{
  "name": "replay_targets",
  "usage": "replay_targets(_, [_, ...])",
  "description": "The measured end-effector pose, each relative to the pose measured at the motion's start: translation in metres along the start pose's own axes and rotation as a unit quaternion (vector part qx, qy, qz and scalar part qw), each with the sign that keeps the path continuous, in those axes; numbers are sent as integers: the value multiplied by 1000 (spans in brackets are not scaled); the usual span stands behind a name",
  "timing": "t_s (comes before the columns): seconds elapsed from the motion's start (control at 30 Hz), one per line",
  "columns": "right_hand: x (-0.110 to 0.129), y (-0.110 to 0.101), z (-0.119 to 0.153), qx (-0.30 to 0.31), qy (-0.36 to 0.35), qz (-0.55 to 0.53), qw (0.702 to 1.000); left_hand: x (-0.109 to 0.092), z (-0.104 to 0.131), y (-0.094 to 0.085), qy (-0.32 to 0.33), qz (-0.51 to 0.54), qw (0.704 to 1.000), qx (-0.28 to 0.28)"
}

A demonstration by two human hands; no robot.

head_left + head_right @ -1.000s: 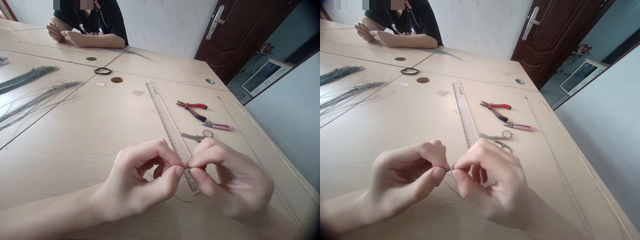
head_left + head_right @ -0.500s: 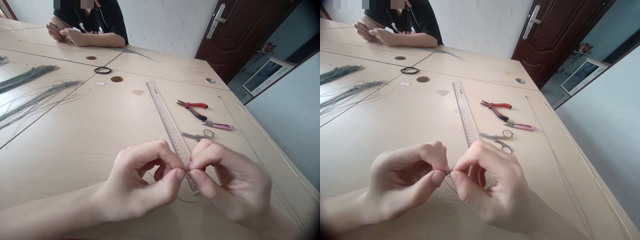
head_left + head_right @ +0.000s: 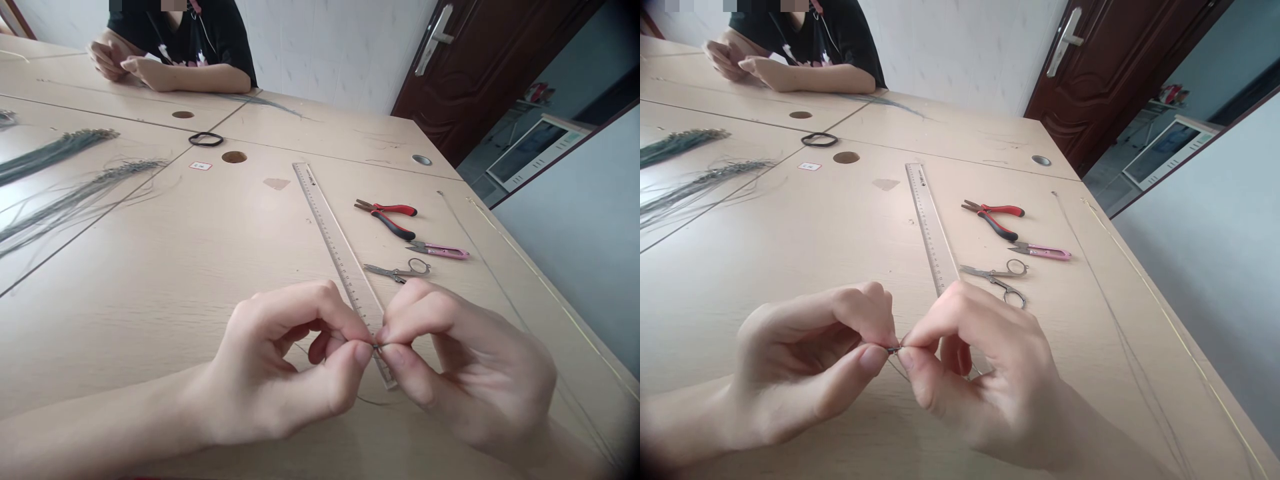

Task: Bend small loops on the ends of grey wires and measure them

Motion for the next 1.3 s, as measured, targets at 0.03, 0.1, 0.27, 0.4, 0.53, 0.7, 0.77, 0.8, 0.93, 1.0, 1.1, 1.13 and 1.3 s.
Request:
replay_targets(0.03, [0,0,0,1,-1,1,1000,0,0,0,0,2,1000,1])
replay_targets(0.1, [0,0,1,1,-3,1,1000,1,0,1,2,5,1000,4])
replay_targets(0.27, [-1,-1,2,4,-5,0,1000,-1,1,1,6,10,1000,4])
replay_targets(0.4, [2,-1,2,4,-16,8,1000,-2,1,1,6,8,1000,5])
replay_targets(0.53, [2,-2,3,3,-12,8,1000,-1,2,1,5,12,1000,2])
replay_targets(0.7, [1,-2,3,7,-9,3,1000,-1,0,3,0,23,1000,11])
replay_targets(0.77, [1,-2,3,7,-9,2,1000,-1,-1,3,-2,25,1000,14])
replay_targets(0.8, [1,-1,2,8,-11,1,1000,-1,-1,3,-1,25,1000,15])
replay_targets(0.93, [2,-1,0,6,-17,2,1000,-1,-1,2,2,19,1000,11])
replay_targets(1.0, [2,-1,0,7,-14,6,1000,0,-1,2,0,18,1000,11])
replay_targets(1.1, [2,-1,1,8,-13,8,1000,0,-1,3,-1,19,1000,12])
replay_targets(1.13, [2,-1,1,8,-13,8,1000,0,-1,3,-1,19,1000,13])
replay_targets(1.3, [2,0,1,9,-14,14,1000,2,1,2,-1,12,1000,9])
Point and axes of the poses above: each hand's wrist, its own z-axis away from the middle knuckle, its own y-axis out of the palm, x = y × z, the point moved 10 cm from there along -z, towards the middle knuckle, and after that the axes turned 4 degrees about z, right-handed, at the moved point
